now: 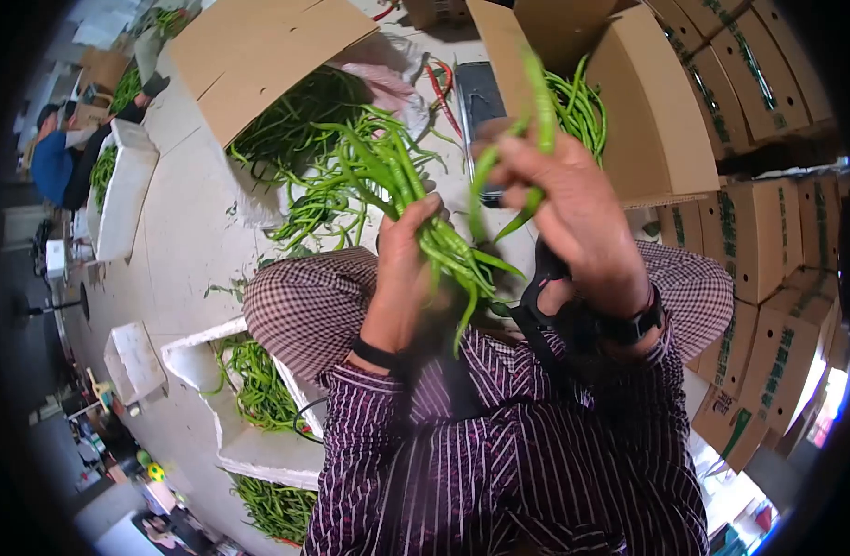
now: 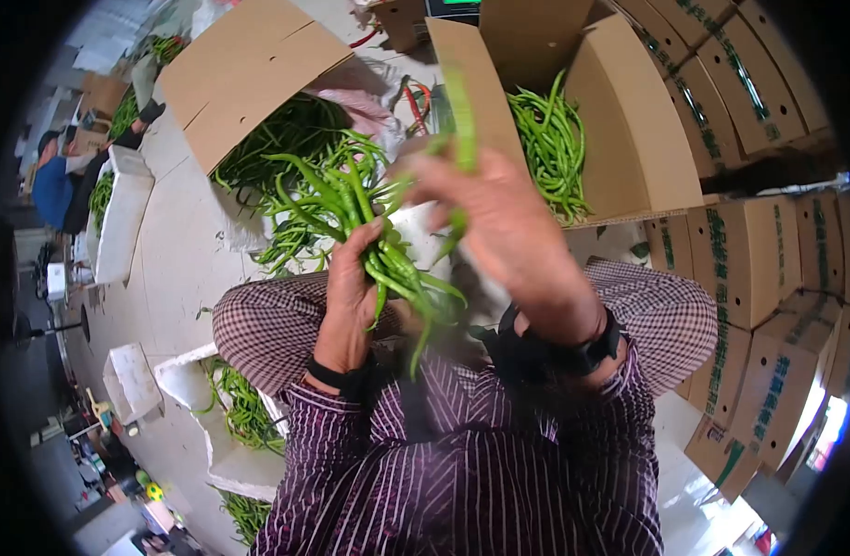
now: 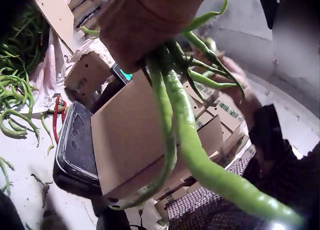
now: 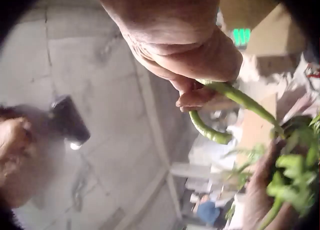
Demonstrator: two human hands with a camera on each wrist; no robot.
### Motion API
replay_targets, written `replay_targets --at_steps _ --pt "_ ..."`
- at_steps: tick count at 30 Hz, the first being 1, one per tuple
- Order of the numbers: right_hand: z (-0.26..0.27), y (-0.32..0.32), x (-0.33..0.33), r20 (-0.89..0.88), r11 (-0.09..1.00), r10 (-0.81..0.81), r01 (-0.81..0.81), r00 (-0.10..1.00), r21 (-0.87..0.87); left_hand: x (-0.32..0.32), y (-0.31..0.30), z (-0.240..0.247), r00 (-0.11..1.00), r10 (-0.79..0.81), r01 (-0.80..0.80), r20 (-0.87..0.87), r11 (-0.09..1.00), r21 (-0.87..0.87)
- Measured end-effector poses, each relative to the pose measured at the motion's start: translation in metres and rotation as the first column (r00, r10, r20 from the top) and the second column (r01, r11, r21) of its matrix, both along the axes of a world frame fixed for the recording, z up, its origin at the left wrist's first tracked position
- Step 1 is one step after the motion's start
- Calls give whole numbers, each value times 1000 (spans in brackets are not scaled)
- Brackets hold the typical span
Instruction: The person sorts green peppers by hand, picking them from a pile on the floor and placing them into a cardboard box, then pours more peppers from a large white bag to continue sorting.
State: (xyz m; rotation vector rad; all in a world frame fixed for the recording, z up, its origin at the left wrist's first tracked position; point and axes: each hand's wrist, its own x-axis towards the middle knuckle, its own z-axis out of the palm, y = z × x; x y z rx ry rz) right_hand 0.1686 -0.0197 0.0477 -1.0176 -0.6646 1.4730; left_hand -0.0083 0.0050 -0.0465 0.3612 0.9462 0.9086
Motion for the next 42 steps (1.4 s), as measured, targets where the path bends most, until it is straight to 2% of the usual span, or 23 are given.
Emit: replay_targets --at_steps 2,5,6,7,8,10,12,14,15,18,20,21,24,26,28,30,33,35,36,38,40,41,42 --pt "58 -3 -39 106 904 426 -428 899 1 4 -7 6 993 11 -9 117 1000 -11" --pt "81 7 -48 304 933 328 -357 894 45 3 -18 15 889 45 -16 456 998 -67" --pt "65 27 -33 342 972 213 -233 915 19 -3 -4 7 992 38 -34 123 999 -38" --pt "40 39 -14 220 992 117 -127 968 30 -8 -5 7 992 14 -13 127 1000 -8" --pt "31 38 -4 225 992 112 -122 968 30 -10 -6 7 991 -24 21 130 1000 19" --pt "17 32 6 431 974 210 -147 878 -175 -9 -7 7 985 -40 44 169 999 -18" --pt "-23 12 -7 652 927 321 -368 686 -70 -4 -9 16 978 -50 61 203 997 -52" --pt "-32 4 -21 653 925 342 -365 675 -107 7 -11 34 929 -56 75 367 996 -38" --pt "-39 3 -24 567 935 343 -328 749 -132 7 -12 36 884 -125 134 451 991 12" --pt "-57 1 -20 460 960 280 -257 842 -115 3 -10 24 897 -166 130 409 985 116" --pt "-50 -1 -14 274 921 346 -268 898 -284 1 -12 25 878 -159 143 451 987 71" --pt "-50 -2 -12 275 921 345 -267 897 -285 1 -11 22 903 -157 132 399 987 89" --pt "-48 -2 -8 -33 913 344 -342 939 -224 4 -10 21 935 -124 99 332 991 91" --pt "-37 -2 -6 -89 921 279 -293 956 -257 3 -8 16 944 -91 70 318 994 79" --pt "-30 1 1 -140 924 218 -251 966 -288 -1 -5 -1 985 -9 -2 174 998 65" --pt "-29 8 12 -190 955 198 -232 962 -183 1 -6 1 988 34 -37 152 999 17" --pt "31 13 -21 0 968 170 -167 985 -188 6 -2 -3 997 83 -83 -9 993 -79" --pt "70 2 -61 156 892 444 -420 882 -167 6 -7 0 998 60 -59 21 996 -62" --pt "97 7 -65 132 737 669 -676 732 12 6 -9 4 998 37 -35 56 999 -42" --pt "93 16 -65 278 880 462 -474 842 -29 4 -12 12 992 0 -1 128 1000 3" --pt "64 43 -32 276 970 229 -242 934 15 -2 -8 16 979 -13 0 204 998 60" --pt "44 46 -10 237 973 229 -228 944 -33 -6 -5 -8 926 -63 28 371 995 100" --pt "23 44 5 193 974 221 -207 956 -90 -6 -7 -4 927 -64 32 370 995 91"
